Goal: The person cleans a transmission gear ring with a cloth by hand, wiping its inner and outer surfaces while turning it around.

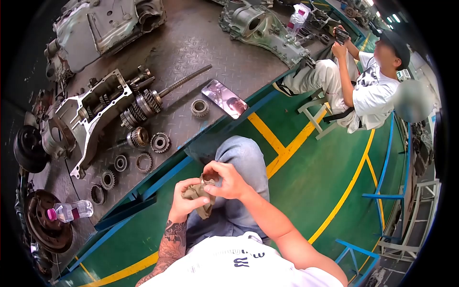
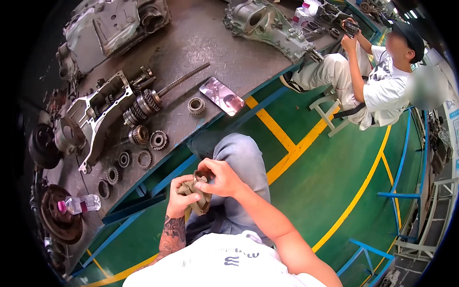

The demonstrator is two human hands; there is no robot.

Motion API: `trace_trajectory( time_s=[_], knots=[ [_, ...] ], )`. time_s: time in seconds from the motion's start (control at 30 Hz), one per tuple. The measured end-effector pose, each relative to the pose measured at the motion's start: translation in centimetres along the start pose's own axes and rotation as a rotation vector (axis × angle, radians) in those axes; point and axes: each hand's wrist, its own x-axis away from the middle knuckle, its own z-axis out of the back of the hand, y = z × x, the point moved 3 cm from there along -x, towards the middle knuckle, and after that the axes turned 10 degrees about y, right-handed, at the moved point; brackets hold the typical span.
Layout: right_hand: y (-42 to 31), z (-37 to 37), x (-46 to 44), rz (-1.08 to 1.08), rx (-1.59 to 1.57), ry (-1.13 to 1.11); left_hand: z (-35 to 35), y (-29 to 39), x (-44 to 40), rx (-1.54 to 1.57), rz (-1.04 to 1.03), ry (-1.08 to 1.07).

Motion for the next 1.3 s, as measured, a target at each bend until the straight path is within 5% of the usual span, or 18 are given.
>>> trace_trajectory(
  time_s=[0.43, 0.7, 0.83, 1.0, 1.1, 1.3],
  knots=[
    [-0.7, -1.9, 0.2, 0.206, -0.073, -0.178, -0.9, 1.8, 2.1, 0.085, 0.040, 0.251],
    [0.1, -3.2, 1.8, -0.004, 0.010, -0.045, -1.8, 2.9, 6.7, -0.233, -0.126, 0.121],
    [-1.3, -3.8, 2.9, -0.045, 0.022, -0.038, -1.3, 2.0, 8.3, -0.341, -0.178, 0.236],
    [-3.9, -3.5, 4.2, 0.026, -0.042, -0.071, -2.0, 4.4, 9.9, -0.159, -0.207, 0.360],
    [-6.7, -3.0, 4.2, 0.252, 0.031, -0.045, -2.4, 5.2, 10.0, -0.046, -0.166, 0.320],
    [-9.5, -2.9, 0.0, 0.430, 0.027, -0.183, -2.3, 6.5, 8.2, -0.188, -0.361, 0.421]
  ],
)
